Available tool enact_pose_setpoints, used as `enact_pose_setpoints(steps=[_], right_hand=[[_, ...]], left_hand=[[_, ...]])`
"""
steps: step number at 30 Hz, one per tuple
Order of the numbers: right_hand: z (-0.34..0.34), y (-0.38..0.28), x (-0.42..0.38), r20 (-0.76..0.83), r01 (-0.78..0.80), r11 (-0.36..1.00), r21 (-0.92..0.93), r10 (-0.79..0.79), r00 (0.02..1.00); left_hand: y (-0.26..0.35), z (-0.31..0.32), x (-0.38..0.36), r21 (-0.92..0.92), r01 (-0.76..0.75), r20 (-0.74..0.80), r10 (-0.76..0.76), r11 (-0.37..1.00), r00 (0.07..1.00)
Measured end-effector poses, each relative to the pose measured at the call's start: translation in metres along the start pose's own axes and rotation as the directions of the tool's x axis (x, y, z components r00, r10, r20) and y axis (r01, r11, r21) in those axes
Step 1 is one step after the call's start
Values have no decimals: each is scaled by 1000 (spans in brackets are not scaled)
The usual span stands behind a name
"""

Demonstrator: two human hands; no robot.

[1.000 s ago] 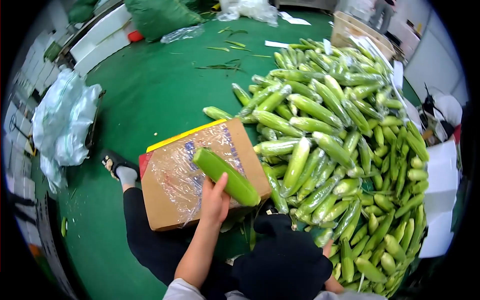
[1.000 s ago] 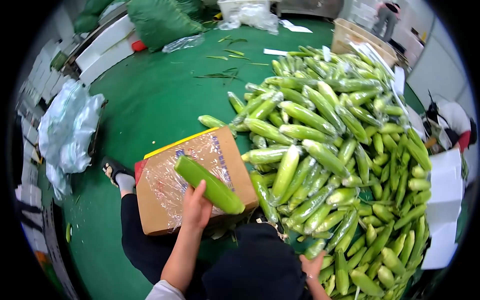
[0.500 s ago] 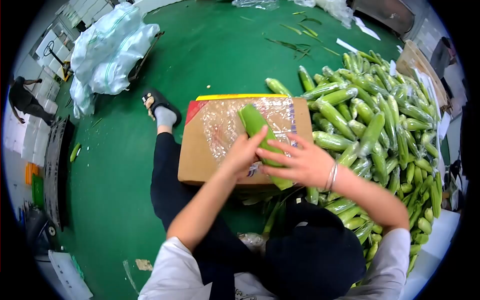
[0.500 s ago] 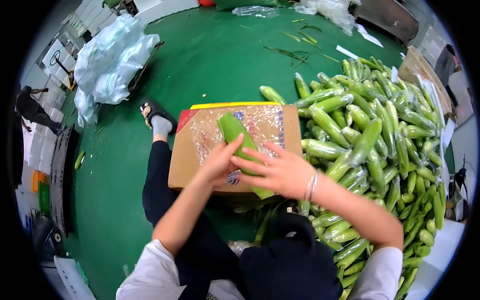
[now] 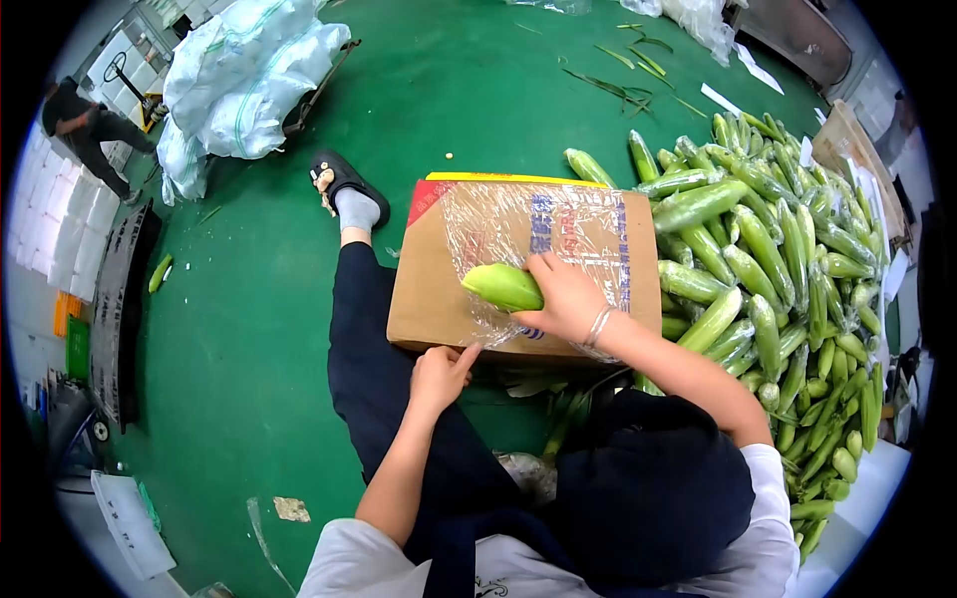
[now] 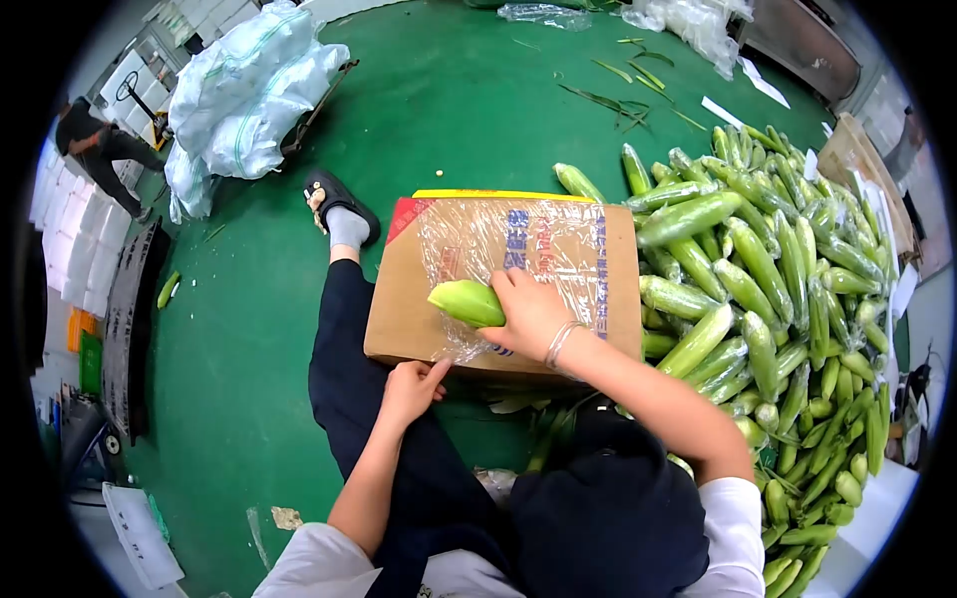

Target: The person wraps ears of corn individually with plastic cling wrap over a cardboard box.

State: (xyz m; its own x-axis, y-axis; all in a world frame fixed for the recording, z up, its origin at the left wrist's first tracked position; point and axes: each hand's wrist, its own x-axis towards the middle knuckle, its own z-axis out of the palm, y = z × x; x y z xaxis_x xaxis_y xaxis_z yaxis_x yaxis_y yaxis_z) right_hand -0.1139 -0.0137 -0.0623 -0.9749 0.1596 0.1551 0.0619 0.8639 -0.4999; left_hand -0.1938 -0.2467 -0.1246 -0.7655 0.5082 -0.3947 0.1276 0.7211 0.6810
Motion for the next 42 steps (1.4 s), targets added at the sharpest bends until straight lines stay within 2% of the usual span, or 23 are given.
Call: enact_pose_setpoints(steps=[1,3,5,6,8,9,11,12,13,14,15,17,18,20,22,24,25,29,32,36,39,40,42], right_hand=[[6,-1,0,35,-56,998,-30,57,998],[11,-1,-10,10,-39,997,-70,40,999],[11,-6,-26,37,-25,998,-59,27,999],[12,-11,-33,38,-31,998,-55,33,999],[15,-17,-44,122,195,976,-100,-183,976],[15,-18,-40,138,183,980,-83,-170,976],[18,-5,-25,189,184,983,-8,-179,965],[20,-1,-19,234,184,980,73,-196,952],[20,0,-19,203,174,984,28,-176,963],[10,1,-20,193,157,987,19,-157,969],[-1,0,-23,-10,128,987,-93,-129,992],[-12,-2,-44,-326,-14,987,-158,-39,945],[-17,-5,-65,-403,-22,995,-98,-19,915],[-24,-13,-101,-305,-29,999,-45,14,952],[-18,-6,-112,-260,-66,996,-65,47,965],[-3,15,-117,-268,-116,992,-54,98,958],[0,24,-119,-195,-172,984,36,176,965],[3,12,-110,-344,-18,1000,-10,13,939],[19,41,-122,-237,35,991,131,-3,972],[-40,44,-137,-471,-206,966,153,255,845],[-57,57,-116,-355,-441,664,604,719,597],[-54,48,-109,-354,-442,660,607,723,593],[-33,23,-93,-161,-415,818,398,507,847]], left_hand=[[2,4,2,-371,102,153,-48,923,987],[0,-5,-7,-560,107,123,-45,822,991],[0,-24,-23,-855,119,64,-126,504,990],[0,-34,-35,-959,57,44,-53,278,998],[11,-41,-44,-991,-21,-5,120,132,993],[24,-35,-38,-991,-12,5,124,135,992],[66,-21,-9,-667,-443,-434,170,599,885],[62,-10,13,-624,-448,-270,361,641,893],[59,-2,26,-421,-576,-248,522,701,816],[67,-2,32,-200,-695,-185,670,691,719],[72,-5,33,-203,-705,-162,687,679,709],[79,-10,29,387,-813,38,874,434,485],[80,-10,35,377,-821,32,881,428,473],[77,-12,44,399,-810,178,831,429,528],[81,-10,43,449,-817,186,857,361,481],[79,-8,47,509,-724,171,769,466,615],[78,-8,46,537,-708,127,786,458,605],[76,-10,43,555,-717,125,809,422,574],[73,-12,42,500,-720,103,792,482,601],[66,-27,34,456,-776,210,794,437,570],[59,-29,22,375,-847,352,788,376,505],[60,-30,20,346,-871,409,780,349,474],[71,-29,16,298,-855,473,712,424,519]])
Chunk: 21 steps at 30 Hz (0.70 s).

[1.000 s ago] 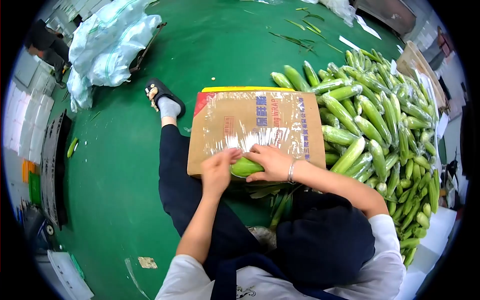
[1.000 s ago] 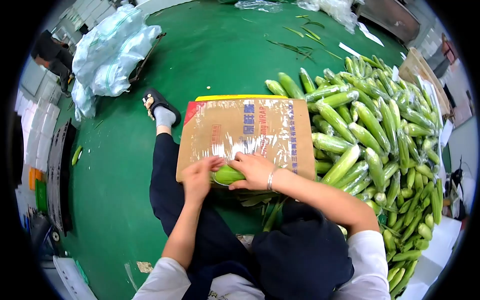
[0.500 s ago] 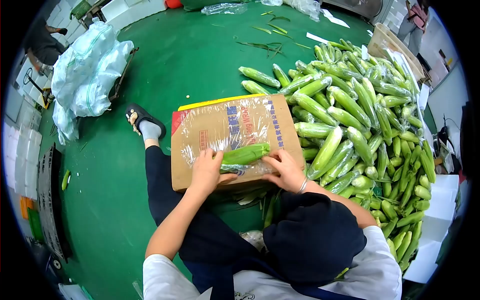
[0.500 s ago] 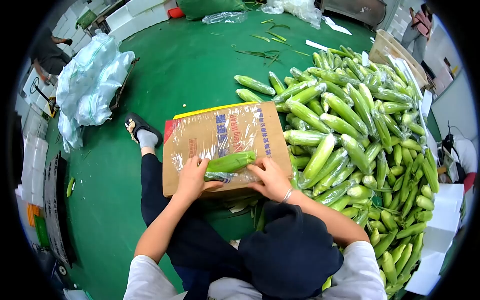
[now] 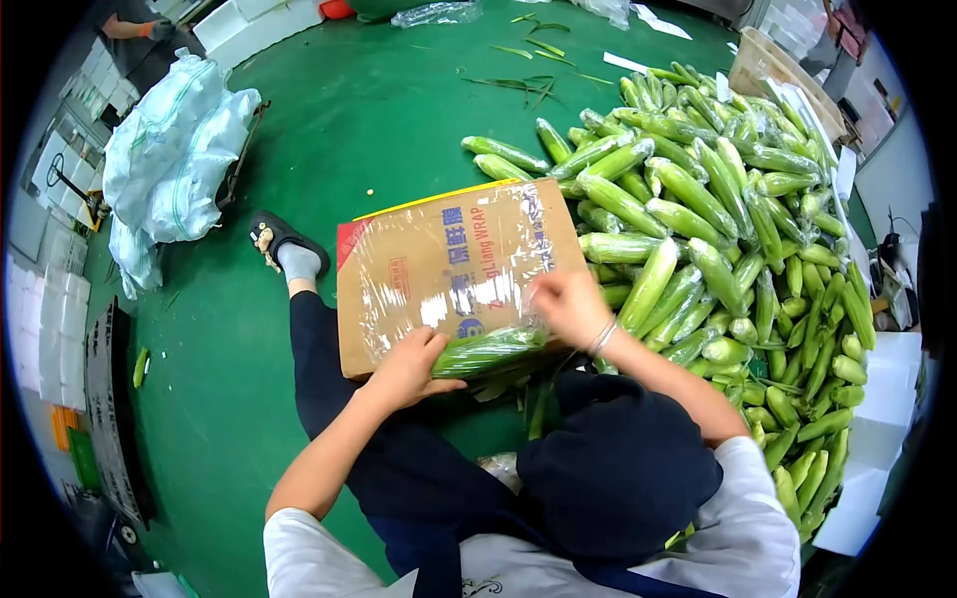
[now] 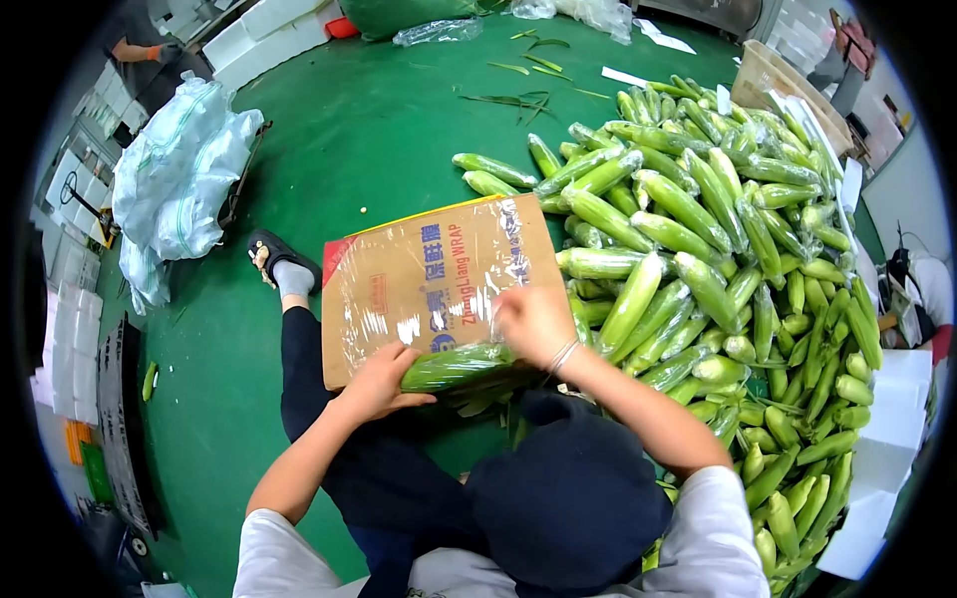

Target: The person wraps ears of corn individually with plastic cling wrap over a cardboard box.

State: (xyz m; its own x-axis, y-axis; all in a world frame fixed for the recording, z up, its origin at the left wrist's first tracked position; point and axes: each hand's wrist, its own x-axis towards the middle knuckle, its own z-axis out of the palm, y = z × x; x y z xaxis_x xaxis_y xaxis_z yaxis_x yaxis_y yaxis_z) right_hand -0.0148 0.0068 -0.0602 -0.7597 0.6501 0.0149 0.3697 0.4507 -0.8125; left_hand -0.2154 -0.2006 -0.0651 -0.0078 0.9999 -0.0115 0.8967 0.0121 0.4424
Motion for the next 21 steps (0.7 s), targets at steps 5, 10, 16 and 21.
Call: enact_pose_setpoints(steps=[5,10,16,21], right_hand=[[55,-21,-6,276,451,786,-422,-363,890],[58,-8,124,216,302,757,-579,-214,953],[74,-6,146,674,368,928,-53,-239,699],[67,-7,90,666,523,821,-230,-259,700]], left_hand=[[-7,-8,26,-24,117,-192,-120,993,974],[-41,-1,48,305,30,-406,101,952,908],[-55,-6,82,222,-46,-336,120,974,934],[14,-2,49,50,301,-10,-301,952,953]])
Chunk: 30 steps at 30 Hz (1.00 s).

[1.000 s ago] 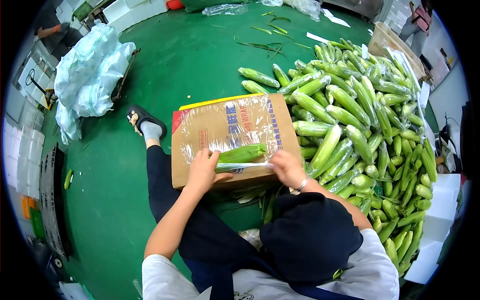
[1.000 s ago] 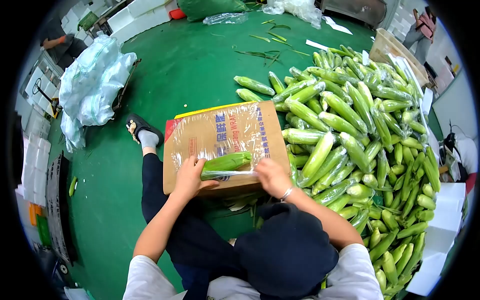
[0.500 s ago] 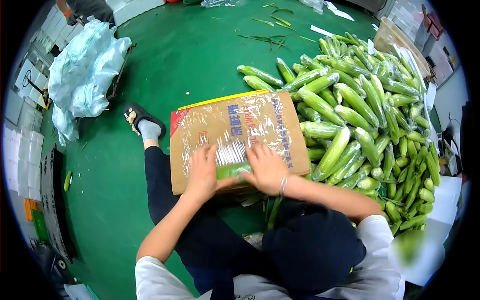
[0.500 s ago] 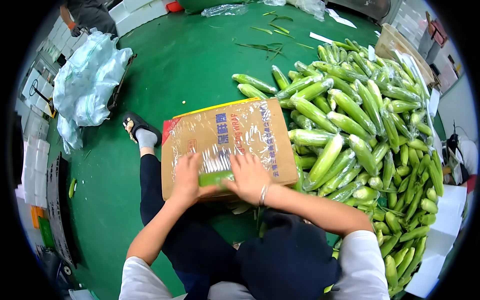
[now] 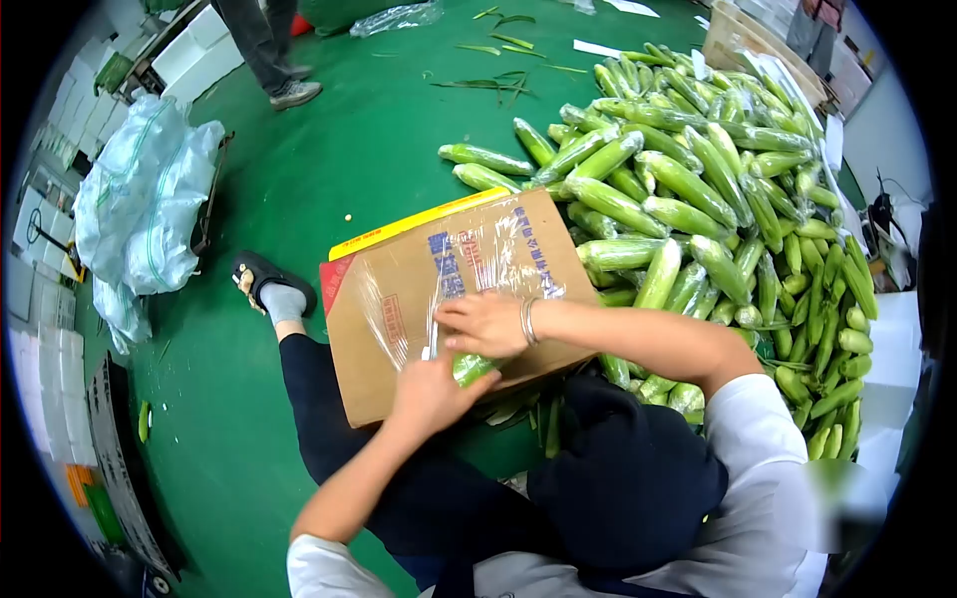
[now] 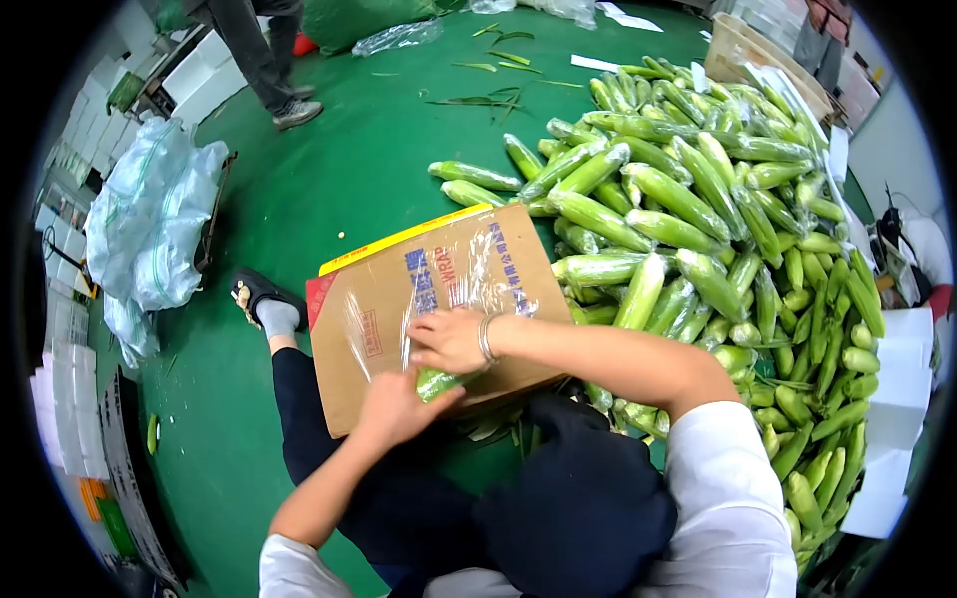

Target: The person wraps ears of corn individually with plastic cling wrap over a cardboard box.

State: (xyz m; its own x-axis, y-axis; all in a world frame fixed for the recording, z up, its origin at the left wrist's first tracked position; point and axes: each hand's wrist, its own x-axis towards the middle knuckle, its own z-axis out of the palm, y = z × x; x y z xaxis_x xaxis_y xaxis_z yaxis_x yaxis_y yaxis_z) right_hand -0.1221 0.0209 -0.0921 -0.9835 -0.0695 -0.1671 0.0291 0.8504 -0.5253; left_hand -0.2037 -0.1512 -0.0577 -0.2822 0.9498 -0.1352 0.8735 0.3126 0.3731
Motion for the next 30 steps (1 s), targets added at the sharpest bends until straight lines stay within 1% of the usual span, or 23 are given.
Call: enact_pose_setpoints(steps=[1,2,3,5,7,9,10,11,13,14,15,16,17,19,20,21,23,25,26,27,28,29,30], right_hand=[[5,-6,-7,-14,-10,1000,-15,10,1000],[9,-10,-13,-41,-20,997,-76,17,999],[15,-14,-16,-72,-34,991,-131,24,997],[44,-9,-19,-231,-30,982,-189,-14,973],[55,-8,-29,-370,-44,963,-265,-60,927],[57,-3,-47,-478,157,987,46,-116,871],[57,-10,-73,-510,166,977,136,-75,857],[54,-16,-106,-545,164,962,217,-20,838],[85,-6,-159,-630,214,869,447,135,765],[94,-10,-184,-443,7,703,711,441,780],[95,-13,-202,-194,-158,436,886,658,728],[74,-22,-215,-220,-11,272,962,803,553],[85,-5,-213,-202,177,144,974,903,378],[74,0,-211,134,558,-358,748,906,401],[66,-4,-217,178,597,-451,664,870,460],[59,-6,-220,223,562,-478,675,858,463],[54,-20,-238,257,480,-566,670,784,566],[75,-8,-278,275,401,-550,733,779,563],[83,-3,-302,290,298,-523,798,768,571],[65,5,-341,-103,44,93,995,852,514],[84,23,-390,-483,-361,530,767,848,220],[102,51,-438,-593,-712,367,598,800,-85],[123,74,-489,-332,-542,-24,840,767,-549]], left_hand=[[5,6,-10,-102,54,64,-48,993,997],[11,7,-17,-473,299,365,-124,829,923],[17,9,-27,-649,577,642,-49,495,765],[7,50,-65,-359,913,838,363,-192,406],[11,130,-129,-325,928,876,312,-184,369],[36,155,-170,-651,623,723,105,432,683],[32,150,-173,-648,512,680,124,564,723],[28,139,-165,-633,370,631,176,680,755],[72,62,-129,-703,286,399,27,651,917],[69,47,-112,-488,231,401,-19,841,916],[125,-4,-80,-476,257,342,-92,841,935],[136,2,-62,-510,-35,18,51,859,999],[145,6,-47,-455,-315,-309,184,833,933],[191,-2,-12,-433,-565,-500,334,703,799],[188,9,8,-479,-739,-575,467,473,671],[205,24,18,-479,-748,-567,489,460,663],[244,58,33,-859,-511,-469,368,21,803],[232,98,59,-929,-226,-56,493,292,868],[245,114,69,-961,-151,-33,443,233,896],[266,110,79,-968,-42,71,429,248,900],[282,110,94,-973,108,176,364,202,915],[299,111,110,-959,250,279,299,130,913],[311,119,138,-966,257,245,276,-7,929]])
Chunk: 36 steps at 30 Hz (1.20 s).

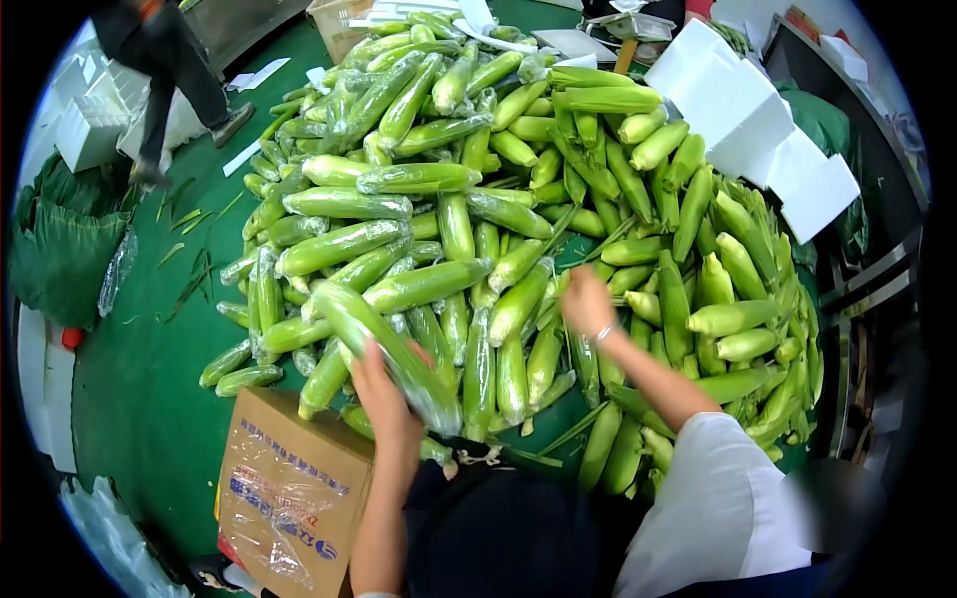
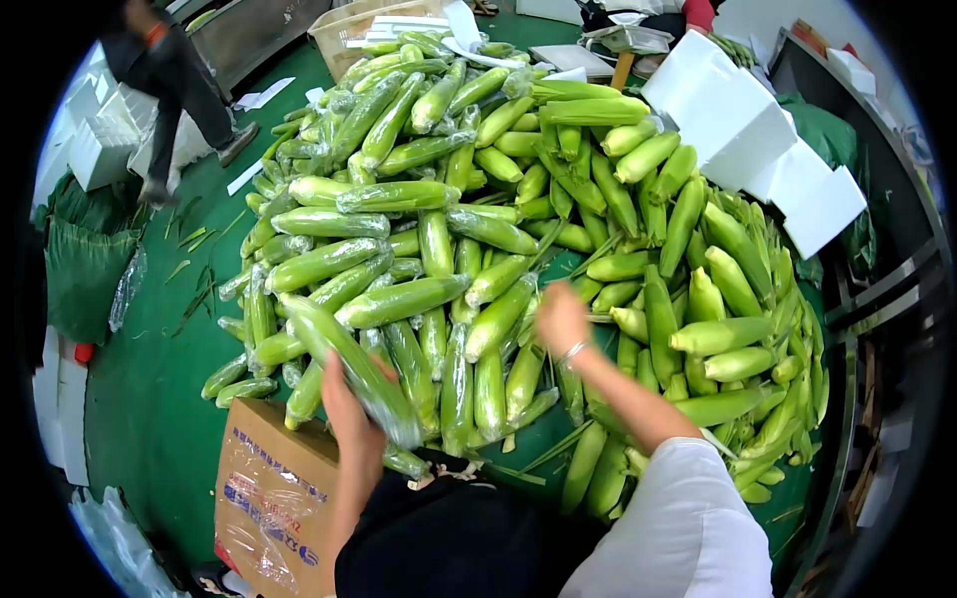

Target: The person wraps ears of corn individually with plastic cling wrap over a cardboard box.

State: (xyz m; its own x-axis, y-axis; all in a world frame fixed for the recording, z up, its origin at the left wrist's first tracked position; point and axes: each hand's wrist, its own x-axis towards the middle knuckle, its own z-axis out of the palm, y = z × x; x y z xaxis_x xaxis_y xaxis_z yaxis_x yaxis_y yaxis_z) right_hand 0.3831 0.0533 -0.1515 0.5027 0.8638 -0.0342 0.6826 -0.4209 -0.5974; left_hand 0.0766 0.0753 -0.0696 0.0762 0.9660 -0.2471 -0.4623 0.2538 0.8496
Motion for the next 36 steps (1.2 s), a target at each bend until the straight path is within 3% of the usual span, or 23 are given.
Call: enact_pose_setpoints(steps=[1,2,3,5,8,9,11,13,15,17,18,19,20,22,23,24,25,27,29,30,31,33,36], right_hand=[[10,66,33,-201,18,954,-298,-82,976],[0,91,50,-19,-21,805,-592,12,1000],[5,117,62,45,132,718,-684,-139,989],[3,124,71,220,355,652,-670,-282,934],[24,159,91,108,449,610,-653,-513,852],[32,177,97,31,554,543,-631,-696,717],[-5,120,65,117,468,693,-548,-490,864],[-9,119,65,-33,452,760,-467,-526,850],[-21,90,79,-127,291,948,-125,-306,943],[-29,-39,33,-125,257,678,688,-238,963],[-28,-97,10,-12,257,602,756,-380,925],[-20,-150,-17,78,239,524,817,-512,856],[-7,-198,-46,187,297,675,676,-547,816],[8,-321,-142,588,425,757,496,-653,477],[86,-323,-157,207,843,309,440,-948,240],[98,-360,-203,321,679,328,657,-937,142],[131,-375,-229,457,771,269,577,-889,-31],[186,-386,-271,364,875,18,484,-913,-183],[205,-387,-284,382,877,-24,479,-894,-233],[208,-382,-288,412,876,-56,479,-867,-281],[209,-373,-291,421,877,-59,477,-860,-287],[204,-358,-296,373,764,-175,621,-791,-485],[208,-366,-307,477,774,-118,622,-727,-494]], left_hand=[[2,0,32,-132,-35,-34,30,991,999],[16,8,61,-205,-84,43,95,975,995],[29,12,80,-269,-125,111,160,955,981],[41,13,79,-224,-247,72,268,943,961],[40,-47,21,10,-209,210,203,978,957],[44,-65,-13,269,-169,10,172,948,985],[42,-128,-80,441,-223,-170,324,869,931],[49,-195,-157,615,-92,-455,448,783,770],[66,-243,-230,835,239,-525,590,495,613],[81,-264,-281,840,469,-521,644,272,560],[79,-274,-292,814,554,-522,634,172,571],[77,-287,-299,783,619,-518,619,66,590],[76,-287,-299,735,674,-605,524,76,600],[65,-291,-292,673,734,-626,455,-94,633],[60,-295,-287,649,751,-640,445,-124,626],[52,-302,-285,657,737,-598,488,-155,636],[47,-309,-284,662,724,-554,526,-191,645],[50,-321,-290,793,583,-440,494,-178,750],[44,-343,-300,907,411,-393,546,97,740],[61,-333,-305,692,376,-661,331,617,673],[81,-323,-313,236,282,-766,-1,930,643],[105,-315,-319,-104,-197,-537,112,975,836],[99,-305,-270,41,-321,-607,279,946,744]])
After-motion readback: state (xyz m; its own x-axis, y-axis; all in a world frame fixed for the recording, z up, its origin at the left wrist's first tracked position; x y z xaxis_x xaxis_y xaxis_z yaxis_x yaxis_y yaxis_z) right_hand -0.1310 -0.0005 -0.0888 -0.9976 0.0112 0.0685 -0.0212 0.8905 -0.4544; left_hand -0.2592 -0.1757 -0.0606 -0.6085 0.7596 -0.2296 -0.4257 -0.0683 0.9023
